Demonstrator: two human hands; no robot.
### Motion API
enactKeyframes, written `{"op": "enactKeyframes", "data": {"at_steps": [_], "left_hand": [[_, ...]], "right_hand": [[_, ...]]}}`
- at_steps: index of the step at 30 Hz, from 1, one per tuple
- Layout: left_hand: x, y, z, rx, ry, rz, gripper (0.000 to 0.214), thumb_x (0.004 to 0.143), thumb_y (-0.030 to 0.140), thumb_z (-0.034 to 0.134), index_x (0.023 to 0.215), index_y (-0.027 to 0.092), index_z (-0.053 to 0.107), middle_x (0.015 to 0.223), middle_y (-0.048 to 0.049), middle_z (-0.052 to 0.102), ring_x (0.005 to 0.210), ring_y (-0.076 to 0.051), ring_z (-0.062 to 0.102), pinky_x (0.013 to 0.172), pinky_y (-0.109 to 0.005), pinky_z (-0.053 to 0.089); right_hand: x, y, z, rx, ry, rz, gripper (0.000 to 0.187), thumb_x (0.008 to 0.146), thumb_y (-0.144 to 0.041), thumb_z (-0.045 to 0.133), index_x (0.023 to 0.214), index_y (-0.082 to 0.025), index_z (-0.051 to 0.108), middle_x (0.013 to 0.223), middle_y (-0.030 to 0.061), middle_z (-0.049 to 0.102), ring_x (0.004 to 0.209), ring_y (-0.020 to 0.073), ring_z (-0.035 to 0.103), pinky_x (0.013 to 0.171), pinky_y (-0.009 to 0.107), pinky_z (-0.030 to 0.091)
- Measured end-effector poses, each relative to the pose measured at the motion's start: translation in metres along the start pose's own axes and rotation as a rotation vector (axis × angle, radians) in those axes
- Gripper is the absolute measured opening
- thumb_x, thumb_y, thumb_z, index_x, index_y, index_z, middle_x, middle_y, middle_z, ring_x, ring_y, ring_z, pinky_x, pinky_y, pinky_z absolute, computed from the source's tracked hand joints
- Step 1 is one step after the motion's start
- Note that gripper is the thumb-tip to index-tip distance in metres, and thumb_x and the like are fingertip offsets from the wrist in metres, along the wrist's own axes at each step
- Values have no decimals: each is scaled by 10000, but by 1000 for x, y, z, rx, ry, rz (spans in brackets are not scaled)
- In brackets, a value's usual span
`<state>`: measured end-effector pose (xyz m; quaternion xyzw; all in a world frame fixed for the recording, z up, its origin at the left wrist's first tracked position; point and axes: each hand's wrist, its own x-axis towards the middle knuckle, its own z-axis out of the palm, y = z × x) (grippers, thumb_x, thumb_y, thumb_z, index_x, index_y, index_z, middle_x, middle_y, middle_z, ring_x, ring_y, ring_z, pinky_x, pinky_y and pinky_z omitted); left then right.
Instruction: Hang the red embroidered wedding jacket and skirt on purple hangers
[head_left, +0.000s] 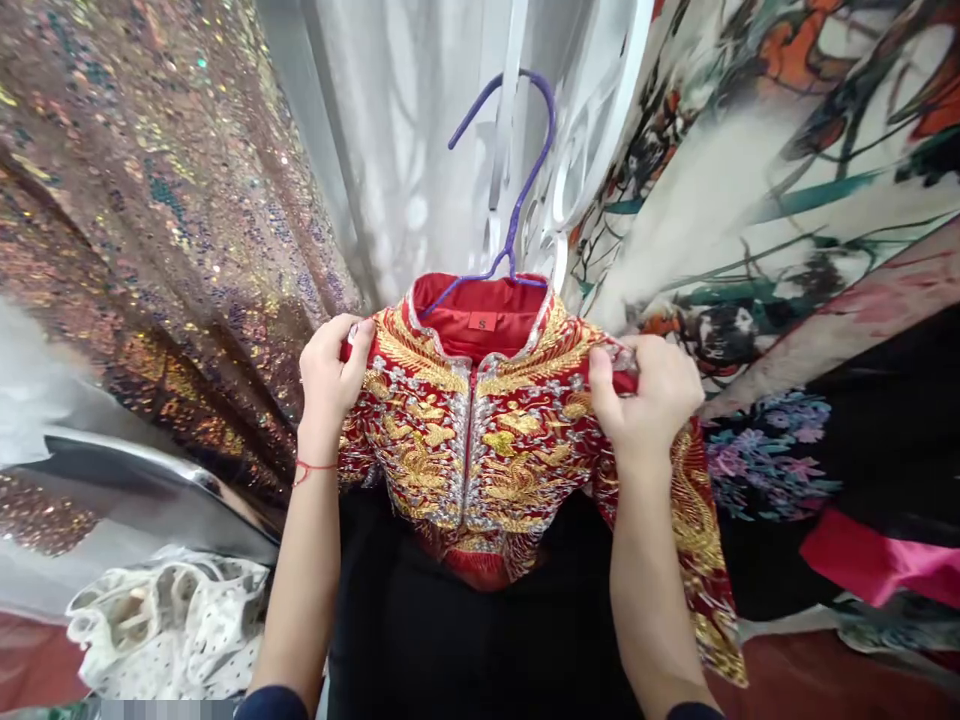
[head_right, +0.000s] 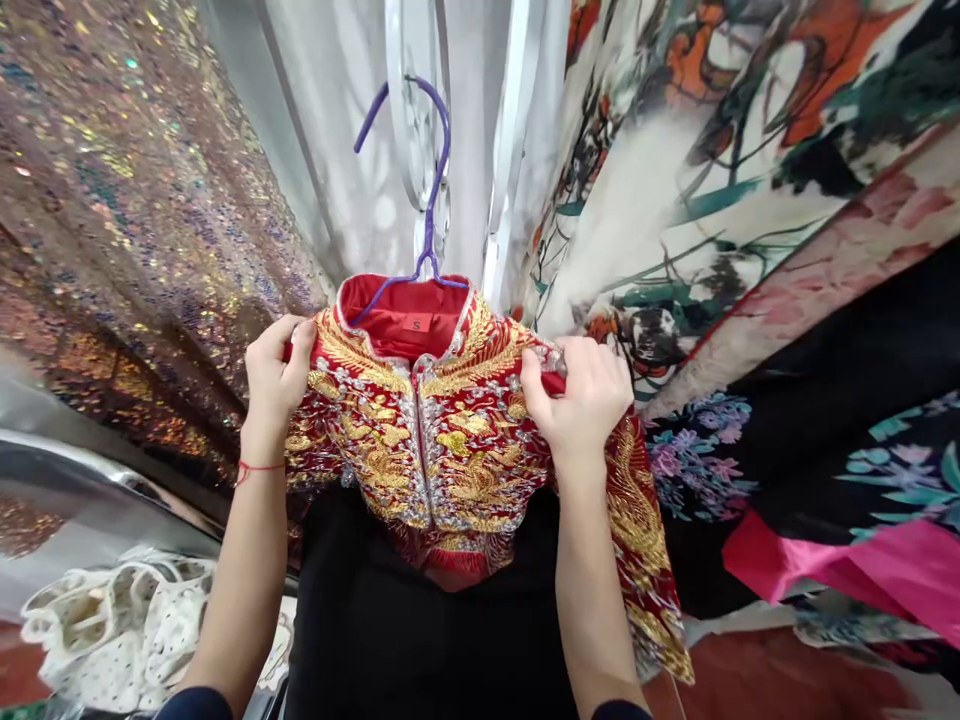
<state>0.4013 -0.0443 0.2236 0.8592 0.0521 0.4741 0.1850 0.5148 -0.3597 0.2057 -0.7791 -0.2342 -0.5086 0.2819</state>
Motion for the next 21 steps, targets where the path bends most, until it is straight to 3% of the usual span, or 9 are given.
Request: {"op": "enactKeyframes", "data": {"at_steps": [3, 6, 12, 21], "left_hand": [[-6, -5, 11, 51, 124, -19, 431, 1013, 447, 410, 654, 209, 420, 621, 3, 435, 610, -145, 379, 628, -315, 282], [-10, -3, 14, 86, 194, -9, 397, 1009, 410, 429, 665, 212, 415, 619, 5, 414, 619, -153, 361, 628, -320, 259], [-20, -7, 3, 121, 167, 62, 303, 1014, 343, 434, 764, 204, 534, 710, -27, 548, 688, -173, 441, 676, -323, 304], [-25, -6, -1, 145, 144, 81, 292, 1016, 338, 422, 802, 203, 567, 732, -45, 579, 700, -189, 454, 683, -335, 309]], "right_hand": [[-8, 5, 11, -10, 29, 11, 314, 925, -476, 506, 755, -214, 541, 686, 25, 548, 658, 176, 466, 665, 329, 320], [-5, 7, 15, 4, 22, 5, 301, 925, -456, 485, 738, -221, 505, 671, 16, 524, 638, 169, 444, 656, 329, 311], [0, 3, 27, -7, 76, 30, 281, 933, -407, 456, 718, -227, 473, 645, 13, 494, 628, 177, 432, 647, 332, 300], [2, 1, 31, 21, 99, 0, 277, 941, -390, 455, 718, -227, 473, 642, 19, 511, 626, 184, 437, 634, 331, 298]]}}
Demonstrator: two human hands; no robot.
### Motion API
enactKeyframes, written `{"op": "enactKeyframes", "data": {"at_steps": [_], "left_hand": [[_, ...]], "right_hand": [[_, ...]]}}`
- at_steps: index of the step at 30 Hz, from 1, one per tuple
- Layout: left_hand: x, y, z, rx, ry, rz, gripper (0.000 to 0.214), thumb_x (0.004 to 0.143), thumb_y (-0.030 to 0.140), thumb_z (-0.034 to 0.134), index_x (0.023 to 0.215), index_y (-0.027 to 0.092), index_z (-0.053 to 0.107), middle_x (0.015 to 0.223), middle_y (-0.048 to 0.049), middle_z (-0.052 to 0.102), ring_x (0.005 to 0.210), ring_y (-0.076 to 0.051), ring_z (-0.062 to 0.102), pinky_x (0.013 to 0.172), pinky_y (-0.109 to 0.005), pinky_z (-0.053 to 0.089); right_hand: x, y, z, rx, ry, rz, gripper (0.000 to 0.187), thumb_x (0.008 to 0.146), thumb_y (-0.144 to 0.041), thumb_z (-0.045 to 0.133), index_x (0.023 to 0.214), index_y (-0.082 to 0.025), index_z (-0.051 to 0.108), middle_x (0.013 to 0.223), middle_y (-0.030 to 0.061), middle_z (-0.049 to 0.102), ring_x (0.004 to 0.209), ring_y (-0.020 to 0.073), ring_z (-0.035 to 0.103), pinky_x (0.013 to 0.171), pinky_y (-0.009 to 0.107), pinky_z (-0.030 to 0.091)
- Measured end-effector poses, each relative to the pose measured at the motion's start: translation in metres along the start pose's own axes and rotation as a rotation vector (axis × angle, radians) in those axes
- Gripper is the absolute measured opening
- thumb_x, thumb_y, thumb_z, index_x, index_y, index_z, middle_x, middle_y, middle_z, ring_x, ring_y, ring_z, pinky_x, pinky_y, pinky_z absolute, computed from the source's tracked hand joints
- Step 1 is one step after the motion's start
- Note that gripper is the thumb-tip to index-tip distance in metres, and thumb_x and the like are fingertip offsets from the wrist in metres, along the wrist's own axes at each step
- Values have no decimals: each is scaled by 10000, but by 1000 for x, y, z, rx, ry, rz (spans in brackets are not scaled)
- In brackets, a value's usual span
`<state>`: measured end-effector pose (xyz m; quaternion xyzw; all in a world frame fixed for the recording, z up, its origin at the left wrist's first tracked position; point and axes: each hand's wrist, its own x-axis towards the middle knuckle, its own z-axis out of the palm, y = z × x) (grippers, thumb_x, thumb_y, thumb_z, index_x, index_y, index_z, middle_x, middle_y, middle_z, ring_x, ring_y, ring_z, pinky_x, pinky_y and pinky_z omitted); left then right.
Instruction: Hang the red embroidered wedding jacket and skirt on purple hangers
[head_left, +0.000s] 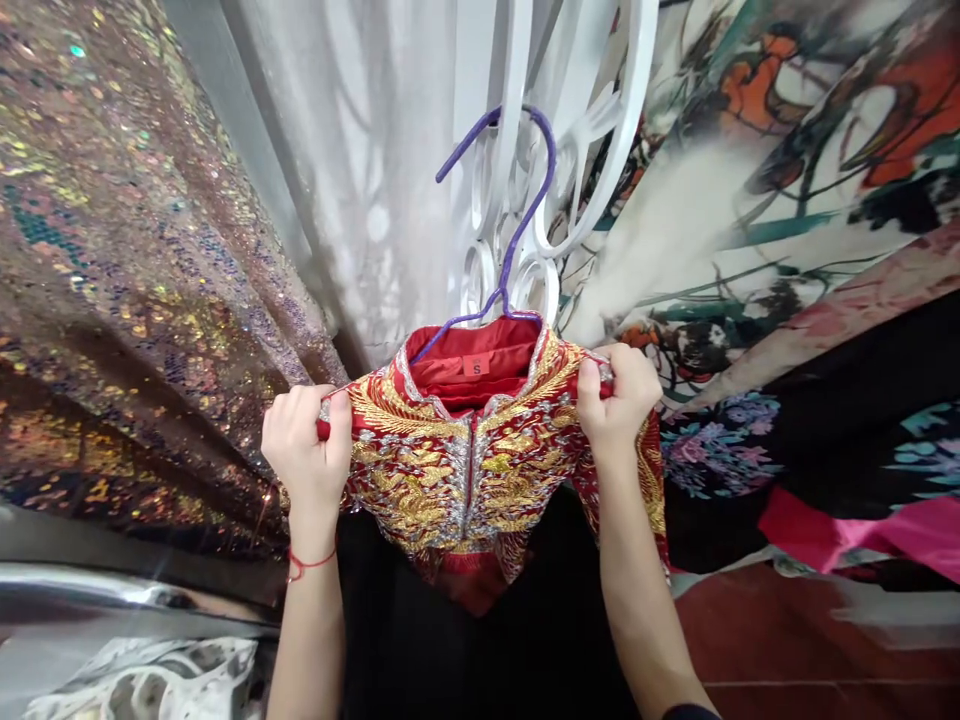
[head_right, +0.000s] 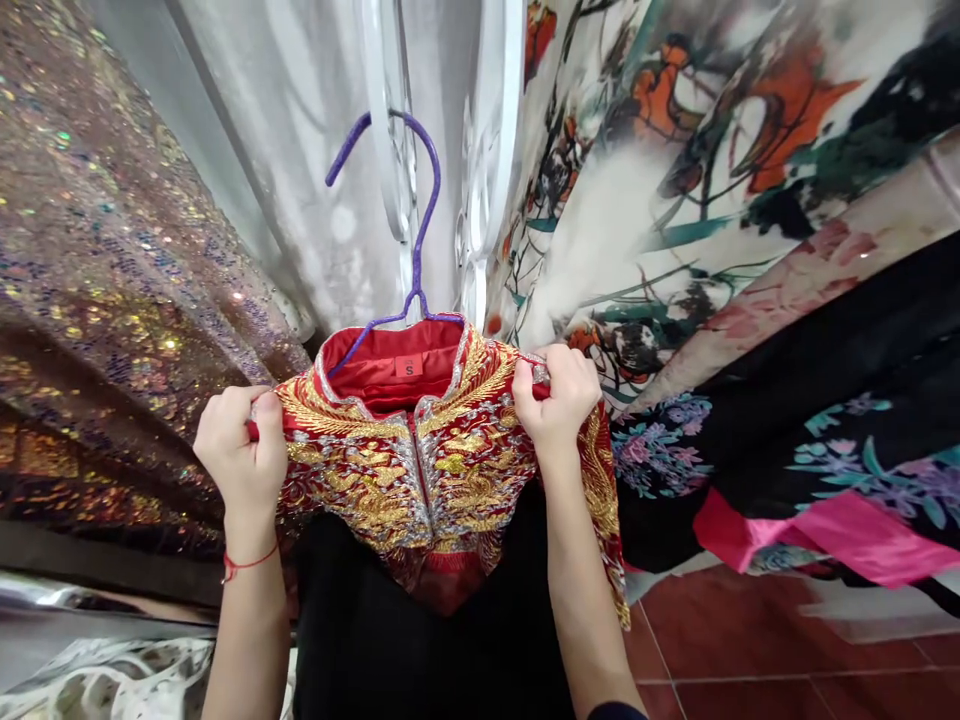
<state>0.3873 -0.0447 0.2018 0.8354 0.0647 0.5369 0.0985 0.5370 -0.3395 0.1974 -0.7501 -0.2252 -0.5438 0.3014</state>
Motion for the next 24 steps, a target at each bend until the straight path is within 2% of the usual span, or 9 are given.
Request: {"op": "enactKeyframes", "data": {"at_steps": [8, 13, 24], "left_hand": [[-6, 8, 5, 13, 74, -49, 294, 1008, 362, 428, 797, 210, 566, 740, -50, 588, 714, -193, 472, 695, -343, 319], [-10, 13, 2, 53, 75, -134, 349, 1004, 424, 406, 774, 213, 563, 741, -55, 586, 722, -199, 475, 697, -347, 323], [-12, 27, 1, 55, 97, -279, 450, 987, 544, 333, 736, 224, 528, 741, -57, 564, 756, -205, 492, 729, -348, 354]], "right_hand": [[1, 8, 0, 14, -36, -43, 269, 953, -377, 460, 732, -225, 480, 646, 19, 511, 636, 190, 428, 647, 333, 301], [2, 7, -1, 34, -47, -38, 266, 953, -379, 468, 749, -218, 521, 655, 33, 544, 640, 198, 454, 658, 336, 319], [-3, 9, -20, 114, -137, -27, 222, 949, -378, 507, 836, -205, 588, 703, 59, 588, 683, 219, 497, 683, 350, 337]]}}
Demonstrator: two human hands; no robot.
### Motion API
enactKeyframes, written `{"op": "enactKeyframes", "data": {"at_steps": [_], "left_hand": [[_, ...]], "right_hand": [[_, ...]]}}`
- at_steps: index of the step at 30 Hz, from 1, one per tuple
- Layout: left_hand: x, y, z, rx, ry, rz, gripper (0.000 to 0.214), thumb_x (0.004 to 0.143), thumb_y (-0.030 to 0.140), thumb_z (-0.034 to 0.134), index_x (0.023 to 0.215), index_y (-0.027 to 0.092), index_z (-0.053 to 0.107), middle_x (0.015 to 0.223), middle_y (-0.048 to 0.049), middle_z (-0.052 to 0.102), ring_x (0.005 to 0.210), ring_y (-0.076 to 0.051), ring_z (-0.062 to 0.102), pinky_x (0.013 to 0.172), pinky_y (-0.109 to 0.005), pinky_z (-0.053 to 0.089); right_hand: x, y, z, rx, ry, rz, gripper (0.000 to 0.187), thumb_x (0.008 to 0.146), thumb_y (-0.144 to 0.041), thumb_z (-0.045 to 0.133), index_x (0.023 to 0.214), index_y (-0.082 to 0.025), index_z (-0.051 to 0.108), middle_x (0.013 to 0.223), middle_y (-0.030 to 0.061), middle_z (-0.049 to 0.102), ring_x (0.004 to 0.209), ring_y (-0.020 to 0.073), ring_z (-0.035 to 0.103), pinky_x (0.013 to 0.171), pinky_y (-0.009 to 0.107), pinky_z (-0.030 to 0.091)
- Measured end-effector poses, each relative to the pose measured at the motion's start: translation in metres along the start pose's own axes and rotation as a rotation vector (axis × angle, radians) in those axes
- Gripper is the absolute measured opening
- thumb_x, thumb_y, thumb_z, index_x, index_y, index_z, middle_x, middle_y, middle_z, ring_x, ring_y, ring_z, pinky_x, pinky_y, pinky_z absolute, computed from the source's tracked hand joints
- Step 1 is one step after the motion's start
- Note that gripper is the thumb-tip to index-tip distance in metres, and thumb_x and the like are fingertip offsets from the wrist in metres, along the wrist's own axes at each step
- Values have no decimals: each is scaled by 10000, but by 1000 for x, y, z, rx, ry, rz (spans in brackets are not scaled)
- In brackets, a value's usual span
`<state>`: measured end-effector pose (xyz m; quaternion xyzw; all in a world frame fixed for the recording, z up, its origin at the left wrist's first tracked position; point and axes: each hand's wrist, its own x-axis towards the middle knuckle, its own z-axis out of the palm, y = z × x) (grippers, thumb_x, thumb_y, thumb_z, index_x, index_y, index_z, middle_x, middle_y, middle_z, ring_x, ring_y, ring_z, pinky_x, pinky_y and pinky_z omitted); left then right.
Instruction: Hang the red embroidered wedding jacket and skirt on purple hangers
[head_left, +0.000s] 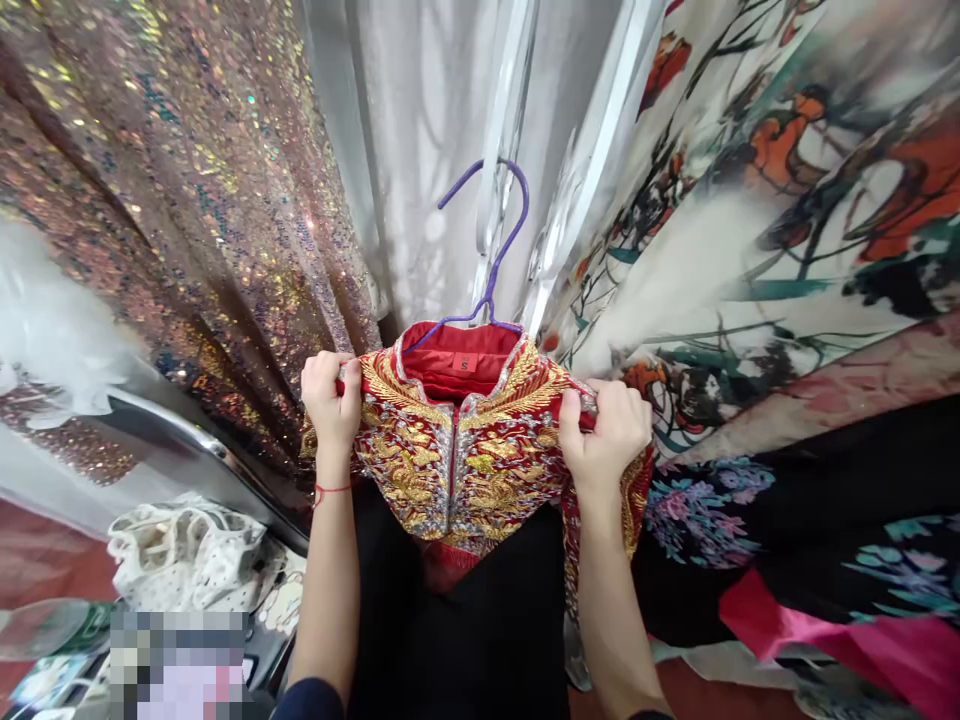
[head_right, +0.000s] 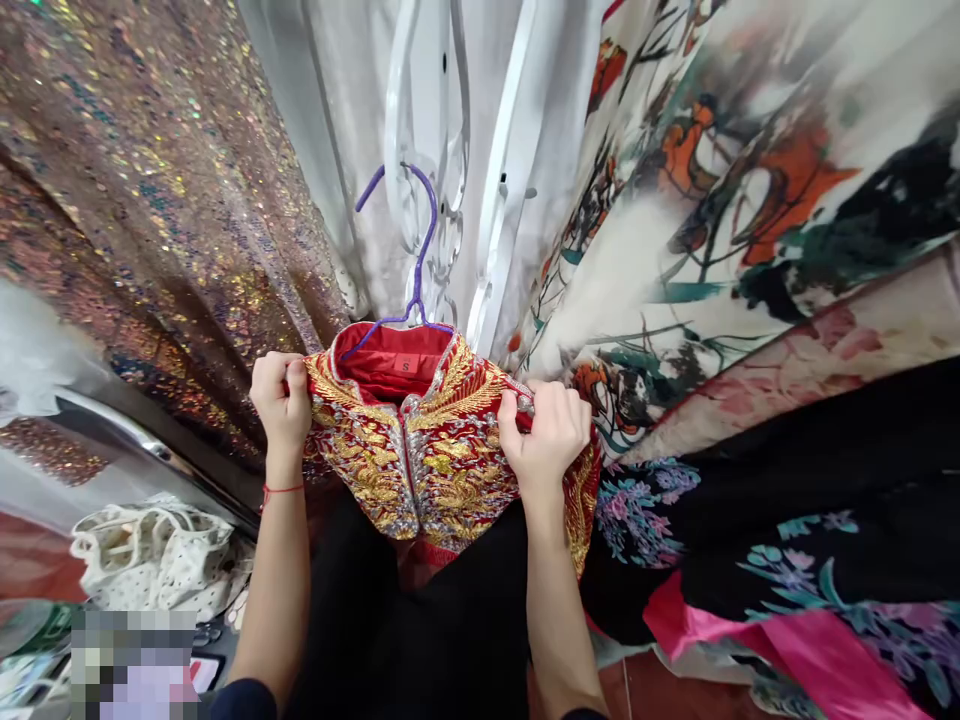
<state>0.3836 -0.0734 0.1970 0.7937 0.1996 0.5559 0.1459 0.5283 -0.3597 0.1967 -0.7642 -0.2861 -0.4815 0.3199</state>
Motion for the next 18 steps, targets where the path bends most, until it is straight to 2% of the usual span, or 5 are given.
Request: {"op": "enactKeyframes", "data": {"at_steps": [4, 7, 10, 14, 18], "left_hand": [[-1, 1, -6, 0, -37, 2, 438, 997, 532, 344, 744, 222, 523, 754, -53, 561, 762, -201, 473, 745, -345, 359], [-2, 0, -9, -9, -64, 21, 430, 1009, 516, 340, 758, 222, 526, 772, -54, 566, 783, -202, 478, 767, -347, 364], [-4, 1, -12, -18, -83, 43, 408, 1019, 491, 345, 784, 218, 537, 797, -59, 581, 791, -201, 482, 765, -347, 359], [-9, 3, -22, -32, -106, 80, 360, 1021, 455, 382, 821, 213, 560, 809, -56, 591, 778, -196, 480, 748, -340, 351], [-12, 7, -30, -32, -128, 97, 350, 1024, 440, 386, 842, 210, 576, 819, -62, 600, 793, -202, 496, 760, -341, 360]], "right_hand": [[1, -4, -6, 103, -36, 135, 247, 929, -425, 546, 999, -192, 587, 888, 101, 665, 815, 245, 591, 780, 383, 425], [-3, -25, -21, 218, 68, 240, 337, 896, -422, 594, 1134, -189, 546, 1058, 144, 653, 998, 270, 622, 881, 426, 469], [-15, -66, -31, 246, 194, 260, 196, 907, -385, 565, 982, -205, 574, 980, 137, 653, 984, 268, 626, 878, 433, 476], [-35, -120, -20, 436, -144, 478, 300, 951, -446, 503, 753, -228, 555, 641, 19, 606, 585, 161, 558, 642, 309, 445], [-44, -140, 3, 635, -425, 665, 433, 930, -566, 523, 663, -226, 542, 544, -14, 575, 507, 133, 531, 602, 276, 417]]}}
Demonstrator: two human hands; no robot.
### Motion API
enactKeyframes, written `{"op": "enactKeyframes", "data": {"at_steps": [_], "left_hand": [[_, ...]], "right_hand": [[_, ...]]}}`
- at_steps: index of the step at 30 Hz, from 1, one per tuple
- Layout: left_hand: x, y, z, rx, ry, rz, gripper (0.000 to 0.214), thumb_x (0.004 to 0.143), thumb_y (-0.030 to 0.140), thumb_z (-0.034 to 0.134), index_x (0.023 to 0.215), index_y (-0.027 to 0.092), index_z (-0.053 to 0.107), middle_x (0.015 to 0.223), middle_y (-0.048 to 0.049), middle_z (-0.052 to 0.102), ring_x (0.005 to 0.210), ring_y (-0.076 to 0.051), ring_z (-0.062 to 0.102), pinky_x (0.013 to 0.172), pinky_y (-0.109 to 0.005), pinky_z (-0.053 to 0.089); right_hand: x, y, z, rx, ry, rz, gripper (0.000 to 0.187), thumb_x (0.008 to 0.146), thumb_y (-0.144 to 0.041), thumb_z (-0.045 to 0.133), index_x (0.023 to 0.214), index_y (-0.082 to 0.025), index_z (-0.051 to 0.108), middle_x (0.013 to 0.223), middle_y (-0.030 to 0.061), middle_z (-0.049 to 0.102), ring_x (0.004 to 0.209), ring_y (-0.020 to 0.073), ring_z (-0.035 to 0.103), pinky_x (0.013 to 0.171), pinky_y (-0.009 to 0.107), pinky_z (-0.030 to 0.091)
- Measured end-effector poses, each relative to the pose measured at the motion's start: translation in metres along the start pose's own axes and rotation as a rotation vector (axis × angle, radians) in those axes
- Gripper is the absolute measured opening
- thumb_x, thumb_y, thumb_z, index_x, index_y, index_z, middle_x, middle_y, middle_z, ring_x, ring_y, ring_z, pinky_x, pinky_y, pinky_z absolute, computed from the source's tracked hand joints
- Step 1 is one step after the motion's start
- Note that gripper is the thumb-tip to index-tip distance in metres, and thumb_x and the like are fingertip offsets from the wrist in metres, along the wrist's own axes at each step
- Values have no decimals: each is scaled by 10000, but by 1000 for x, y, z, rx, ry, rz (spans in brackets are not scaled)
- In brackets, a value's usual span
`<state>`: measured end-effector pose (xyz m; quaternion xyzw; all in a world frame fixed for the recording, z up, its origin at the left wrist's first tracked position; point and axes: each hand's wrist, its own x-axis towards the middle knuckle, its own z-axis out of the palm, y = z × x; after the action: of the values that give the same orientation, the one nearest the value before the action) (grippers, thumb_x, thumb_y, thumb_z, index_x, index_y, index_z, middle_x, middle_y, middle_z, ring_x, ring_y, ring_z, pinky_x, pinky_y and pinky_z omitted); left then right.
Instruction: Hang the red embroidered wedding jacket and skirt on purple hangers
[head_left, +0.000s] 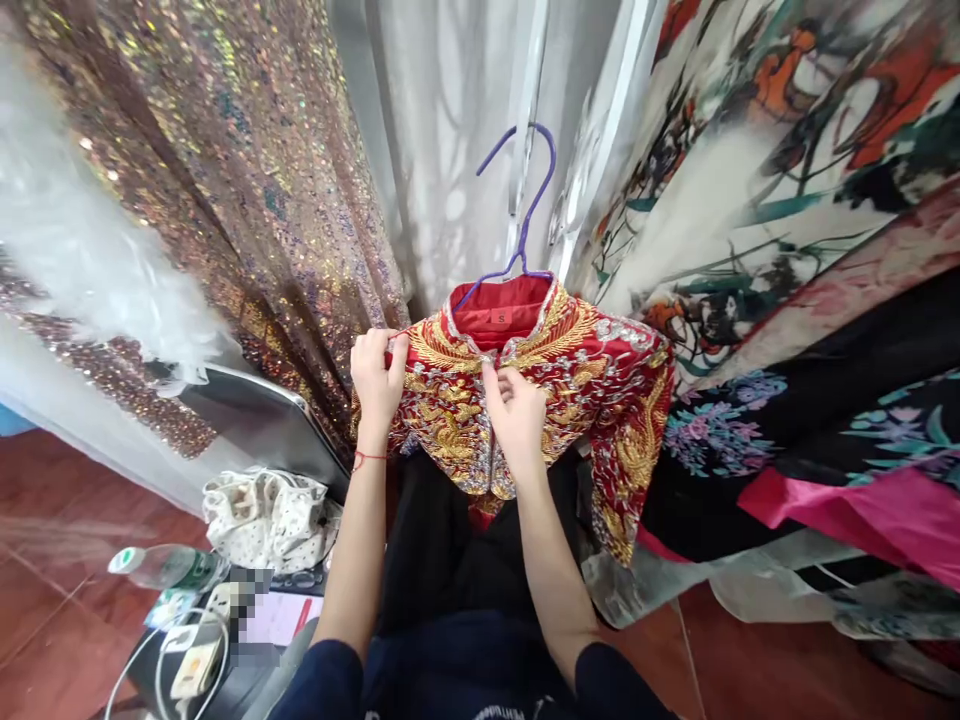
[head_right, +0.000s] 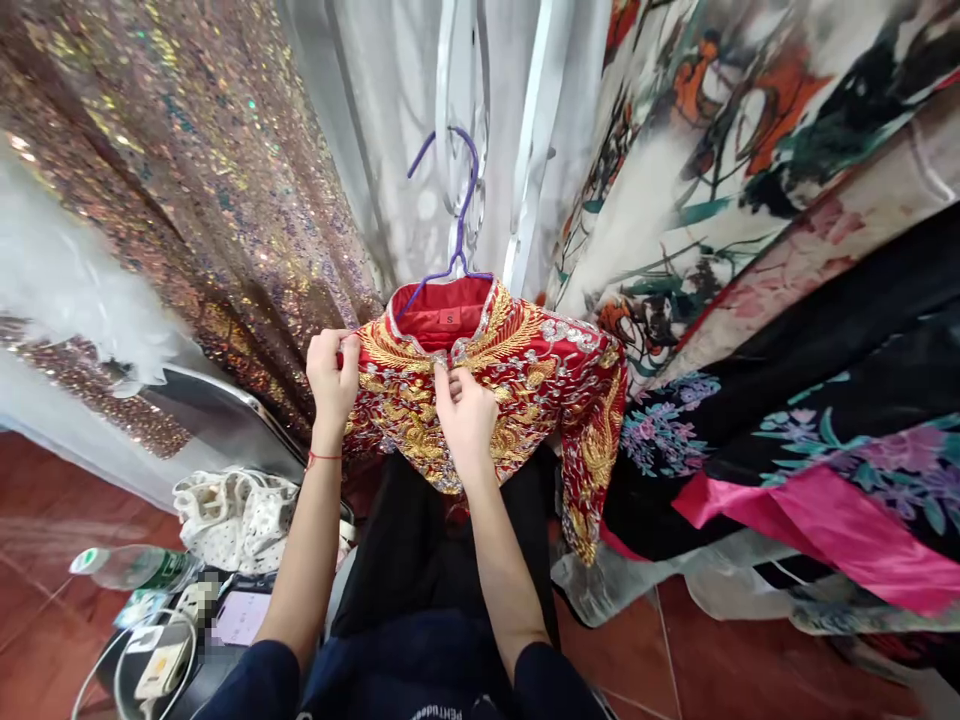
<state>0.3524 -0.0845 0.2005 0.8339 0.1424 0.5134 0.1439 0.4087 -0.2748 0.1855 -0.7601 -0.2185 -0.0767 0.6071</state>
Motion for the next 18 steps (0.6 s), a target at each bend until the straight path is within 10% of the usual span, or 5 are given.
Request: {"op": "enactKeyframes", "data": {"at_steps": [10, 18], "left_hand": [[-4, -3, 10, -5, 17, -9, 364, 1023, 451, 377, 884, 201, 602, 881, -84, 631, 842, -224, 516, 793, -357, 364], [-6, -2, 10, -14, -8, -37, 379, 1017, 473, 378, 886, 201, 607, 875, -79, 631, 849, -217, 532, 801, -355, 376]], "right_hand": [[15, 0, -5, 665, -224, 214, 495, 828, -637, 639, 620, -188, 620, 468, -36, 522, 402, 69, 442, 434, 220, 341], [26, 6, -4, 706, -248, 283, 442, 807, -566, 650, 579, -188, 629, 426, -33, 503, 389, 75, 418, 415, 228, 300]]}}
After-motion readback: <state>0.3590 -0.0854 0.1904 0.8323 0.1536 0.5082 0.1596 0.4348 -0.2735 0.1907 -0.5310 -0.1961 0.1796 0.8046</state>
